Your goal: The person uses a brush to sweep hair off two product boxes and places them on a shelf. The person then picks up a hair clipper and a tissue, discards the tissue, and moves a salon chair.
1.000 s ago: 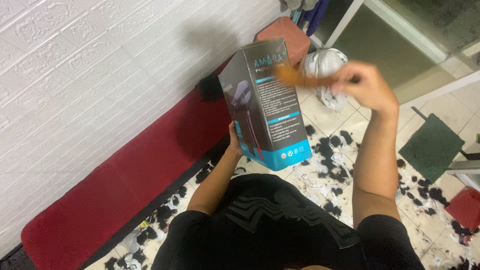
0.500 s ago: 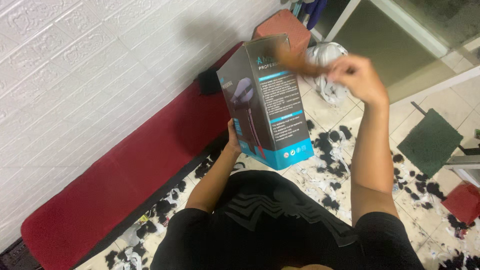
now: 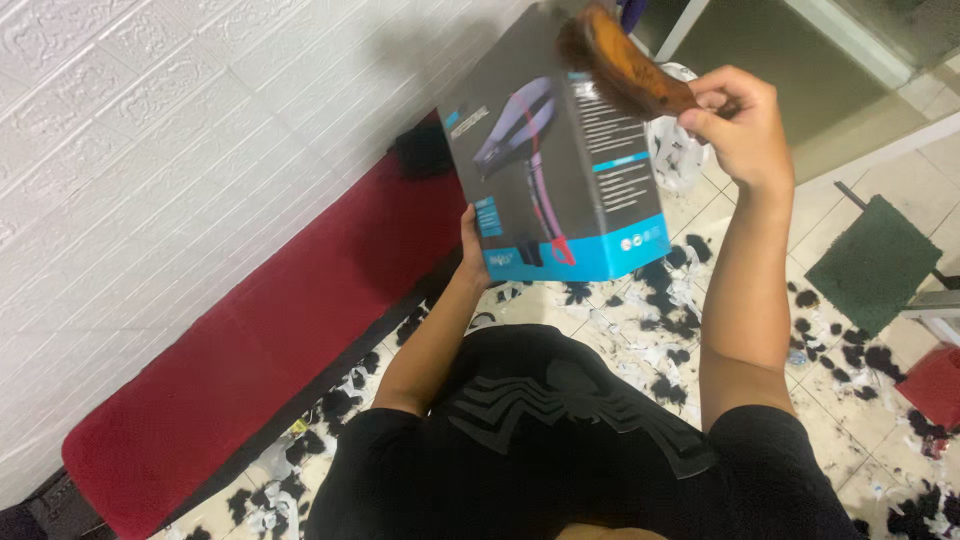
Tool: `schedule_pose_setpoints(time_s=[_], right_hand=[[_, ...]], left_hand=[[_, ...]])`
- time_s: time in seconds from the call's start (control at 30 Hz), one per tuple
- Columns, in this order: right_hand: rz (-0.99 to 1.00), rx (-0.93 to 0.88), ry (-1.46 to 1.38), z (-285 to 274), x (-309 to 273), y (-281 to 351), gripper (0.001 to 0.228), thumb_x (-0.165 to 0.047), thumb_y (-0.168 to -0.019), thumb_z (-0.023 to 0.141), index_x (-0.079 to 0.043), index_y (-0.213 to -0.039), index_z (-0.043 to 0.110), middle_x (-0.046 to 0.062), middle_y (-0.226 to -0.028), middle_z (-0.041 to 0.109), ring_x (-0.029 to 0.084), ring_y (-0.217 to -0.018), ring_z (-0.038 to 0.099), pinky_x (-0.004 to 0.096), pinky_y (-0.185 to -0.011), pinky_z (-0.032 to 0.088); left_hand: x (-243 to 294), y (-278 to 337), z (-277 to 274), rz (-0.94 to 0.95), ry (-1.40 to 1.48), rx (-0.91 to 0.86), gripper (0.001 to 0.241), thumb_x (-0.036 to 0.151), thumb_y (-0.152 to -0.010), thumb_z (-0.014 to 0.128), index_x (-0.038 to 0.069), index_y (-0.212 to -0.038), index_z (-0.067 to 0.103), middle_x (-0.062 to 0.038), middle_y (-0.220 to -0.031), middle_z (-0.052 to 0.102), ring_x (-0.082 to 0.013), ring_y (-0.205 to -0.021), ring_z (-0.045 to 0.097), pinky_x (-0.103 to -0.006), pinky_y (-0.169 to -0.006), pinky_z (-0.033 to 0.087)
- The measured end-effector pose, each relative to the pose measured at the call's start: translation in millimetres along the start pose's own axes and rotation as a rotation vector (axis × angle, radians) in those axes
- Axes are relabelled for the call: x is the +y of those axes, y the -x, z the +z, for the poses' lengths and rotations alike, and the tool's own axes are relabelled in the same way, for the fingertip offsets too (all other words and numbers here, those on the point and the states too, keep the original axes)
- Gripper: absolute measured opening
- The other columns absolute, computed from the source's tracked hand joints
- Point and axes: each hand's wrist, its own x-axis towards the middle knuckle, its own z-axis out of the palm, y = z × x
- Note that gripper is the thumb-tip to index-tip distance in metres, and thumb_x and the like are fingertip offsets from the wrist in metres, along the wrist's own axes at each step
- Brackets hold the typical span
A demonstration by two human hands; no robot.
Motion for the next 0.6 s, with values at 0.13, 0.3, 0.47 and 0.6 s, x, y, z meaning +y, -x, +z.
schedule_pose_setpoints(time_s=[0.13, 0.3, 0.47, 0.6], right_hand=[[-0.052, 0.075, -0.059, -7.9, 3.3, 3.8, 0.023, -0.003, -0.100, 0.079, 0.000, -0.118, 0.065, 0.004, -0.097, 0.070, 0.009, -0.081, 0.065, 0.022, -0.072, 0.052], [-0.191, 0.364, -0.118, -36.7, -26.1, 48.5, 0.044, -0.020, -0.090, 0.088, -0.006, -0.122, 0.062, 0.004, -0.092, 0.069, 0.010, -0.073, 0.063, 0.020, -0.061, 0.047], [-0.179, -0.169, 0.467, -45.4, -61.0, 93.5, 0.036, -0.023, -0.078, 0.089, -0.004, -0.104, 0.072, 0.011, -0.102, 0.074, 0.017, -0.090, 0.072, 0.028, -0.082, 0.057], [0.014, -0.198, 0.857, -10.1, -35.8, 73.8, 0.029, -0.018, -0.079, 0.091, -0.006, -0.104, 0.080, 0.009, -0.095, 0.079, 0.017, -0.080, 0.073, 0.031, -0.069, 0.056]], left_hand=[[-3.3, -13.5, 35.2, 0.021, 0.021, -0.049, 0.077, 0.070, -0.101, 0.051, 0.005, -0.143, 0.054, -0.016, -0.128, 0.063, -0.0308, -0.115, 0.064, -0.0467, -0.100, 0.053], [6.6, -31.7, 94.8, 0.089, 0.004, -0.175, 0.079, 0.071, -0.093, 0.052, 0.007, -0.141, 0.054, -0.015, -0.129, 0.065, -0.0306, -0.116, 0.065, -0.0489, -0.099, 0.054], [32.7, -49.5, 138.3, 0.098, 0.028, -0.079, 0.082, 0.073, -0.092, 0.051, 0.008, -0.143, 0.053, -0.014, -0.130, 0.064, -0.0293, -0.116, 0.065, -0.0489, -0.101, 0.054], [47.4, -66.1, 147.6, 0.130, 0.045, -0.085, 0.084, 0.073, -0.091, 0.052, 0.008, -0.144, 0.050, -0.015, -0.131, 0.062, -0.0313, -0.117, 0.064, -0.0514, -0.101, 0.054]])
